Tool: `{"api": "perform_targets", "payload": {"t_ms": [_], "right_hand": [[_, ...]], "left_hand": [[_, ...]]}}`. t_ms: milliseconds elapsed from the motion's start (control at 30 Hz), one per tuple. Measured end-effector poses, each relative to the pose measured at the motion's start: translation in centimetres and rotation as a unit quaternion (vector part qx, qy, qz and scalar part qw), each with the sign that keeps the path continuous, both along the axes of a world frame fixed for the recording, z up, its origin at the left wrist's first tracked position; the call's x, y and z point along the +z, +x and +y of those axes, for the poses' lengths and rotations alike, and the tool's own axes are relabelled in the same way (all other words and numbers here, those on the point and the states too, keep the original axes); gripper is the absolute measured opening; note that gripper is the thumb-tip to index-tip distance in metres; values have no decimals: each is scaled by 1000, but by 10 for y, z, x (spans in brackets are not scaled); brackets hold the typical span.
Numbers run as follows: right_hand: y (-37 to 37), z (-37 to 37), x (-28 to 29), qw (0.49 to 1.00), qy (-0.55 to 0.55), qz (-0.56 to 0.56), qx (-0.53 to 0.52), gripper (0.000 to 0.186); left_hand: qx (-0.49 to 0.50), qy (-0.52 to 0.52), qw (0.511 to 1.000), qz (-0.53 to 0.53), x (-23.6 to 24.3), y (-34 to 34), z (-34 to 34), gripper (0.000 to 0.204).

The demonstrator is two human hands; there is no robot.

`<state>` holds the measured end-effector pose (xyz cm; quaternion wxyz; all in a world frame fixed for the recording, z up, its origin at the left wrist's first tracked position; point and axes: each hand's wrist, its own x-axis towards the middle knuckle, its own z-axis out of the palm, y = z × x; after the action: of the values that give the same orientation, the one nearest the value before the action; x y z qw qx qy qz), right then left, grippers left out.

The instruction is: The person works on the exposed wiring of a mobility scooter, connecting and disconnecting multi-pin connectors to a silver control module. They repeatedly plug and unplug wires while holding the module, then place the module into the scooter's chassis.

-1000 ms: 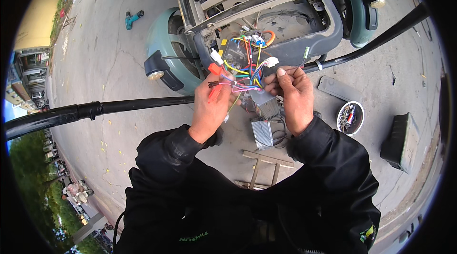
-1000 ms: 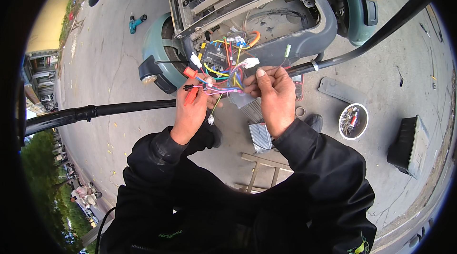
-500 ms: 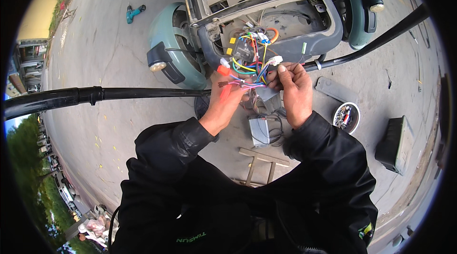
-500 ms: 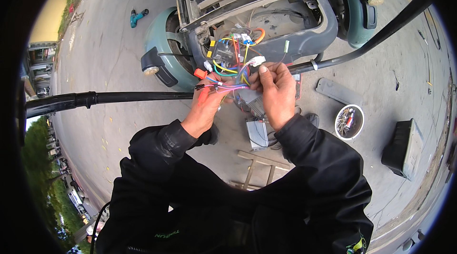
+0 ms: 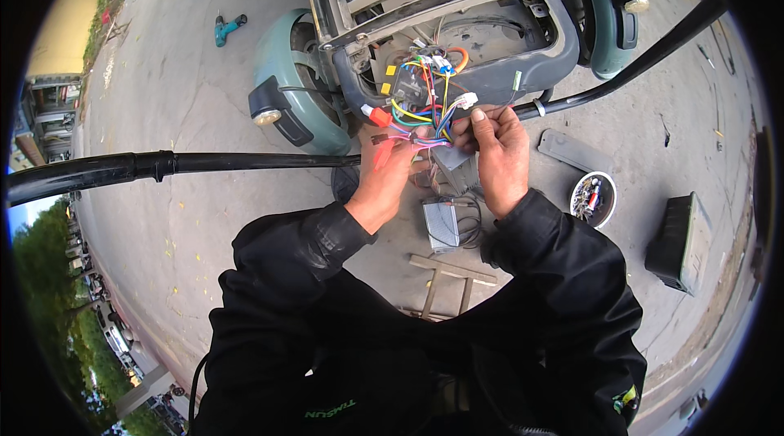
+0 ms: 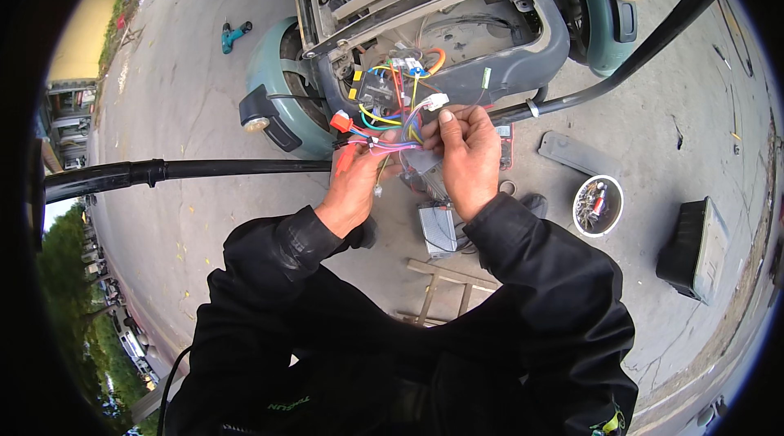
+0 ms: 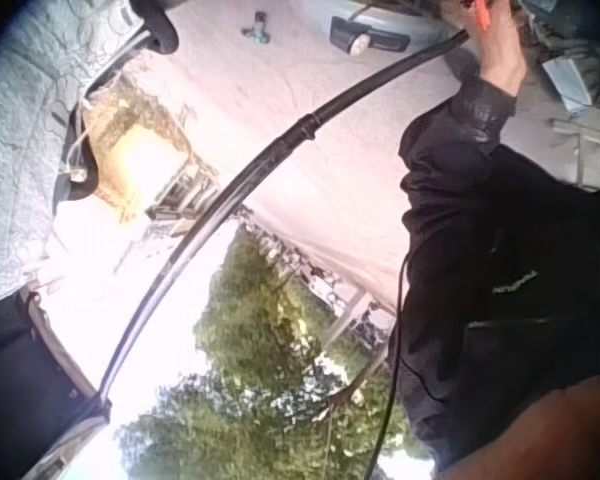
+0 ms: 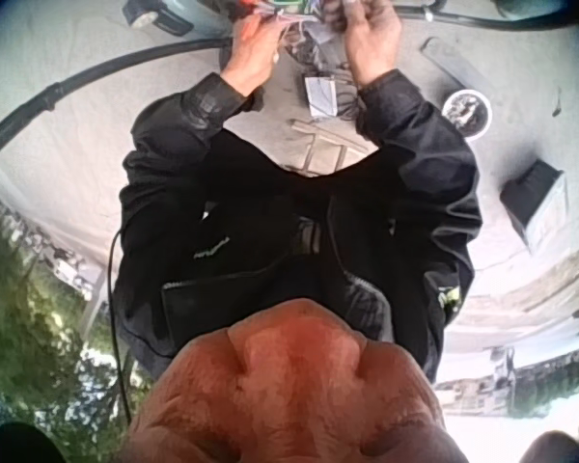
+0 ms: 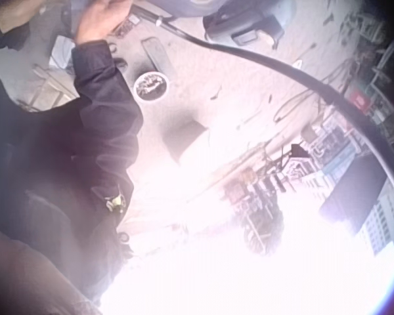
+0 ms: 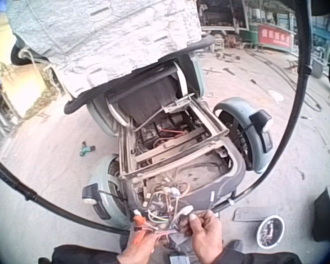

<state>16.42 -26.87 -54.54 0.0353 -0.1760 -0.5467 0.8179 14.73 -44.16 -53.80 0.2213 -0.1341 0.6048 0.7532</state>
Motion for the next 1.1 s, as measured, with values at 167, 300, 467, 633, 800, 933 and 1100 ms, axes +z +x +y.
{"api": "perform_targets", "payload": {"t_ms": [167, 300, 467, 633, 800, 933, 1100], "right_hand": [[-4, 4, 4, 1000, 6, -6, 11, 11], [-3, 5, 3, 997, 34, -38, 66, 12], [-3, 9, 11, 990, 35, -86, 105, 15], [-21, 39, 46, 919, 385, 33, -74, 42], [-33, 39, 57, 949, 240, 130, 160, 47], [-43, 38, 46, 952, 219, 30, 214, 37], [-42, 38, 41, 979, 122, 25, 161, 23]], "left_hand": [[17, -61, 994, 89, 12, -1, -15, 13], [-81, -283, 853, 430, 27, -7, -22, 19], [-147, -109, 962, 205, 38, -30, -15, 18], [-198, 61, 974, 88, 36, -53, -8, 26], [-241, 0, 965, 108, 42, -51, 1, 31], [-267, -33, 956, 113, 45, -53, 4, 31], [-252, -35, 960, 117, 43, -52, 5, 33]]}}
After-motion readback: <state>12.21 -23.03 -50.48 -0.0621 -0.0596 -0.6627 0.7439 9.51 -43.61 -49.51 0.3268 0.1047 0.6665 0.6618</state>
